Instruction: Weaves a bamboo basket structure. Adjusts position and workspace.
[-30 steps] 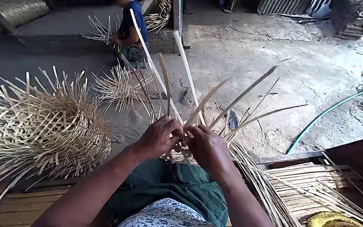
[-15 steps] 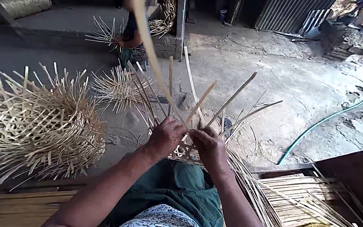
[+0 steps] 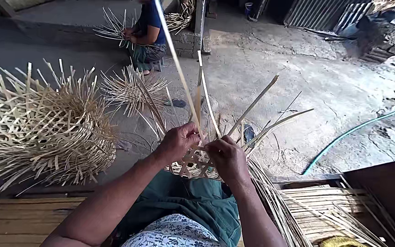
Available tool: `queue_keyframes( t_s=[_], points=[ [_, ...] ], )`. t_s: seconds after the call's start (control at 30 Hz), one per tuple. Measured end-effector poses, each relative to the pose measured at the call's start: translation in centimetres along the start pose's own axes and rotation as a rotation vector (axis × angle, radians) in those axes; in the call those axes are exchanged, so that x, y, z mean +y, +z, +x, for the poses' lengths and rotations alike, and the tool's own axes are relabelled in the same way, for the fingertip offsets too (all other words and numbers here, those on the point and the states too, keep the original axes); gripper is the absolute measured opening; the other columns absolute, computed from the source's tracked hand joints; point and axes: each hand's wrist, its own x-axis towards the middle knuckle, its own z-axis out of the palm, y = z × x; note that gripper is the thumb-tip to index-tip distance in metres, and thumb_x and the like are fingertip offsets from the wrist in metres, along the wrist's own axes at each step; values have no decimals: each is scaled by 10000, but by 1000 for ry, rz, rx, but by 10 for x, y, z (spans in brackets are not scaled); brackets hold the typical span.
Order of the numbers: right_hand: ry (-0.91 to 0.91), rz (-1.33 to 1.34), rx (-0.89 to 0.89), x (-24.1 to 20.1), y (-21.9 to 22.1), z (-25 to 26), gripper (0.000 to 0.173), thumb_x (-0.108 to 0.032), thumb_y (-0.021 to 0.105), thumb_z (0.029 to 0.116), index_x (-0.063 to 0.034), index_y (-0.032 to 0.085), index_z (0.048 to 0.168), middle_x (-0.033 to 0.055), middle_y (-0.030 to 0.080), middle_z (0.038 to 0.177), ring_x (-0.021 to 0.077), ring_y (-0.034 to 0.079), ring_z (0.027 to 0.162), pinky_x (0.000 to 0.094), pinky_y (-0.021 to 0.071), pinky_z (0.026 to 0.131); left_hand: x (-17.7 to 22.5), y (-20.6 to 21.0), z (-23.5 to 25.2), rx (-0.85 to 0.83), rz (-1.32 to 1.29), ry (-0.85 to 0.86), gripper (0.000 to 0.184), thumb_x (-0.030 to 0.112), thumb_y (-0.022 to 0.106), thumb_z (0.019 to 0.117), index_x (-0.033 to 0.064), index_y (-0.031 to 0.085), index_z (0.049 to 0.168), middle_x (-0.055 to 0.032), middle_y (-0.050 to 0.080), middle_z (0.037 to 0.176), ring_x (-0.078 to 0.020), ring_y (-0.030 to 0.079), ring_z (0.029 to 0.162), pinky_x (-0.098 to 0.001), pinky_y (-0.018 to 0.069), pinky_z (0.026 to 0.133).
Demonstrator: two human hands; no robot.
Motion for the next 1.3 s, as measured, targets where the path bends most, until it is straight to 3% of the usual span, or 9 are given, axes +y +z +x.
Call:
queue_keyframes(
  t_s=[0.13,0.23,0.33,0.43,0.53,0.77,0.93,1.13,1.3],
  points=[
    [80,-34,-53,-2,-7,3,147,-227,682,946,-126,786,922,22,652,859,133,629,727,374,540,692,-7,9,-11,74,97,220,207,209,553,1028,65,698,1062,-25,683,955,-99,652,853,-328,561,787],
    [-9,-48,7,2,1,-3,163,-239,662,948,-151,799,935,12,647,834,102,622,694,315,541,651,1,13,-7,141,359,265,271,176,634,997,79,681,1245,-20,620,694,-153,578,597,-378,524,605],
    [-145,-27,198,4,9,-13,142,-187,677,945,-129,803,973,39,660,844,91,625,680,255,552,625,9,16,-3,177,440,193,306,200,663,991,94,666,1278,-25,591,634,-182,563,555,-404,511,577],
    [-139,-46,367,2,0,-19,246,-176,672,948,-87,764,1158,39,668,777,107,593,599,277,521,553,11,24,-5,209,428,214,265,225,681,975,95,673,1207,-1,592,629,-154,556,542,-370,502,558],
    [107,73,139,-3,-24,-16,428,-192,637,976,-84,636,1391,16,623,689,123,561,552,339,503,544,8,27,-13,245,464,302,174,228,660,976,89,690,1078,-20,616,673,-159,571,554,-364,508,542],
    [151,839,-48,-2,-28,-7,136,64,639,927,51,605,1058,106,671,792,137,671,657,301,601,630,-4,7,-19,127,376,186,309,300,588,1027,37,645,1178,-79,677,862,-78,592,686,-305,517,656],
    [-2,726,105,6,-27,-30,488,61,623,950,-16,563,1427,144,706,950,156,662,693,327,593,635,-22,-2,-20,125,359,294,382,299,613,1022,-55,628,1163,-96,640,869,-9,496,669,-173,424,611],
    [512,146,177,148,-55,-90,251,-161,602,1024,-84,724,1229,119,751,982,246,713,844,497,581,799,-36,-14,-30,133,287,249,390,210,626,989,-115,574,1200,-73,652,928,38,521,738,-134,439,668],
    [1010,-457,-10,291,-73,-136,373,-124,502,1021,-109,671,1352,223,607,1391,463,525,1325,681,456,1006,-38,-18,-35,137,328,277,375,244,640,997,-104,620,1136,-100,656,928,19,518,725,-147,438,662]
  ],
)
